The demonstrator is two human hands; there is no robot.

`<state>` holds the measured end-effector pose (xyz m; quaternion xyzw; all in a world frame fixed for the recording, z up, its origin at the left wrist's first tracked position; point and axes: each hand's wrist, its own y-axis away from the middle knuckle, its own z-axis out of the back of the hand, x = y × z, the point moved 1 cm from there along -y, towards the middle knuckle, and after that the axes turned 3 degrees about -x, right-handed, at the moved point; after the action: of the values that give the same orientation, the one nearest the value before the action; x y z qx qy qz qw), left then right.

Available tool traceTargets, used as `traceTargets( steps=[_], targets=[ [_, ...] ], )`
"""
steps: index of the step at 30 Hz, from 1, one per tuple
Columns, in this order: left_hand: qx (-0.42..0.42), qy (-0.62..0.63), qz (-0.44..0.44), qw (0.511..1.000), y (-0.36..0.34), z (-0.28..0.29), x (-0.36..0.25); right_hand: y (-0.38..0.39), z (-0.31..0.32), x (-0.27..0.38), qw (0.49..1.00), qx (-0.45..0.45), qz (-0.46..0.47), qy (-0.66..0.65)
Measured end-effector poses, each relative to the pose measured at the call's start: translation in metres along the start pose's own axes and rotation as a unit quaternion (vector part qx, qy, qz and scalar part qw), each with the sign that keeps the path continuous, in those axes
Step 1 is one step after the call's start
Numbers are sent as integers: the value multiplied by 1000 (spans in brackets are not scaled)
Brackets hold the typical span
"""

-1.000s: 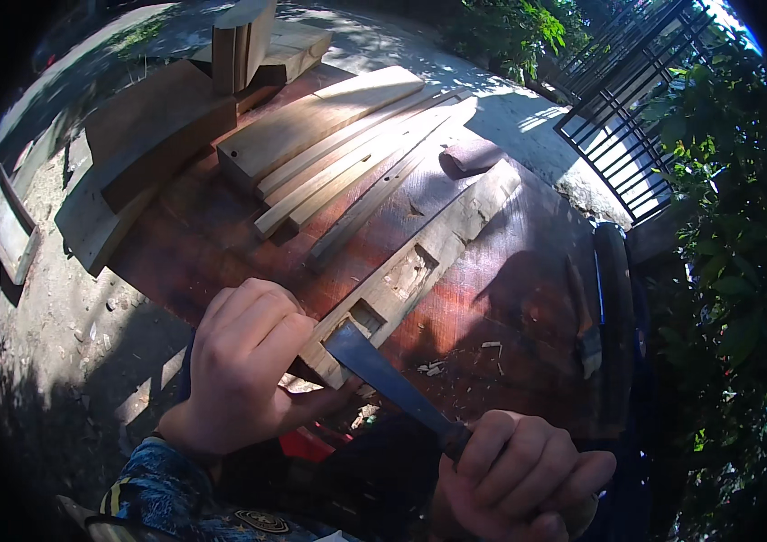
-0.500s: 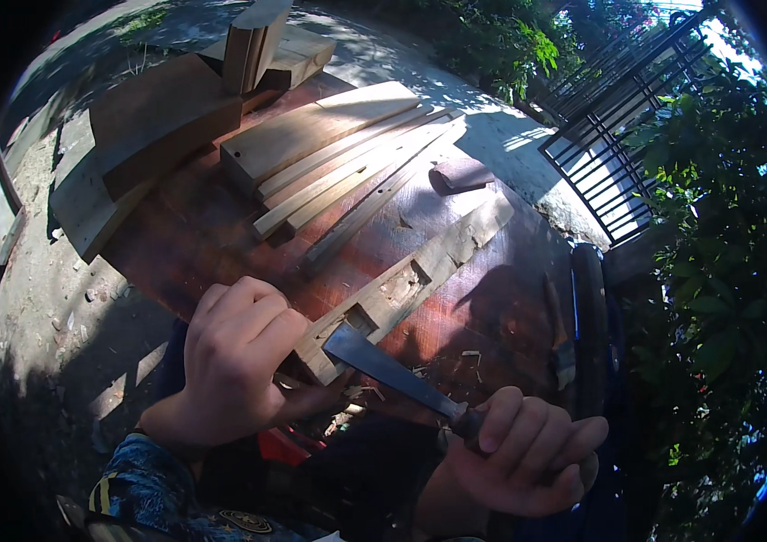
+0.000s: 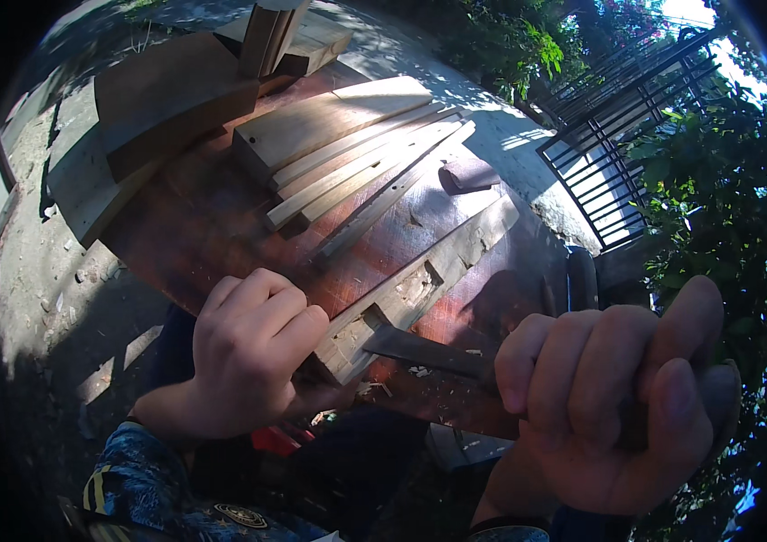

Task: Chisel wood into a specific shape

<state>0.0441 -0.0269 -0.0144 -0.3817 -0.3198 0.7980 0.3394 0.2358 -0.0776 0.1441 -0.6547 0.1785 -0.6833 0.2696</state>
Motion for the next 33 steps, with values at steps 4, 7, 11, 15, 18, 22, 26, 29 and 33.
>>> traceTargets(
  steps=[4,7,11,15,18,22,26,29,33],
  targets=[
    [-7,17,-5,1000,1,-2,2,9,-4,1,1000,-10,17,-22],
    [6,28,-8,1000,2,-1,4,26,-2,-4,996,-58,56,-42],
    [19,39,-8,999,2,0,4,41,5,-8,990,-91,86,-59],
    [30,43,-7,999,0,1,3,41,10,-10,987,-99,98,-78],
    [30,45,-7,999,-1,1,3,43,11,-14,985,-97,110,-86],
    [39,39,-8,998,-1,1,3,52,8,-21,982,-106,125,-91],
    [40,40,-6,998,-2,2,2,61,0,-25,979,-122,144,-75],
    [33,32,-9,999,-4,1,2,68,-3,-29,974,-141,166,-65],
    [41,36,-8,998,-4,3,2,78,2,-37,968,-156,179,-86]
  ],
)
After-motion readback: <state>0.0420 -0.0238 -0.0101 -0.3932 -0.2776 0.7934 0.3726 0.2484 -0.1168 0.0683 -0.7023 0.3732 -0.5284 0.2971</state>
